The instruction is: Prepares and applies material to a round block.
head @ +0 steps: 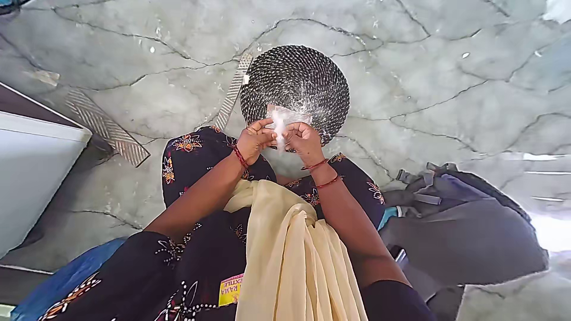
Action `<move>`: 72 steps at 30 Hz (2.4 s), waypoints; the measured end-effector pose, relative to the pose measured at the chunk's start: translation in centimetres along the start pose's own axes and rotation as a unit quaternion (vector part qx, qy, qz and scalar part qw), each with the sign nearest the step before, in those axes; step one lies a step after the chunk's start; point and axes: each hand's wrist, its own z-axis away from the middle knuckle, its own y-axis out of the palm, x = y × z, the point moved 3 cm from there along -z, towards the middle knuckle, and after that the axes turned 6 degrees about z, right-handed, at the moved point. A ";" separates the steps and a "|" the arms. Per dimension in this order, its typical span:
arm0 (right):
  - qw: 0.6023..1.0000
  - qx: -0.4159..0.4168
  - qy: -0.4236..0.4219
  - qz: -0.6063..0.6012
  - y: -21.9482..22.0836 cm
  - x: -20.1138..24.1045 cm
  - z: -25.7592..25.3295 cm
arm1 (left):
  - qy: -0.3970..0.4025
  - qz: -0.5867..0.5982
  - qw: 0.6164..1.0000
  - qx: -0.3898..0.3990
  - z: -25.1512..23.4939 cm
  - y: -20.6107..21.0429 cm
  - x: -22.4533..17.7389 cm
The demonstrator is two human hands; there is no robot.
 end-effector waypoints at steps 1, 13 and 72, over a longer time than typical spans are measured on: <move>1.000 0.002 -0.010 0.025 0.1 0.0 0.0 | 0.001 -0.003 1.000 -0.001 0.1 0.1 -0.1; 0.996 -0.041 0.036 -0.071 -0.3 -0.3 -0.3 | -0.011 0.042 0.999 0.021 -0.1 0.0 0.2; 0.987 -0.029 0.054 0.145 0.4 -0.9 -0.2 | -0.066 0.015 0.997 -0.042 0.1 0.2 0.5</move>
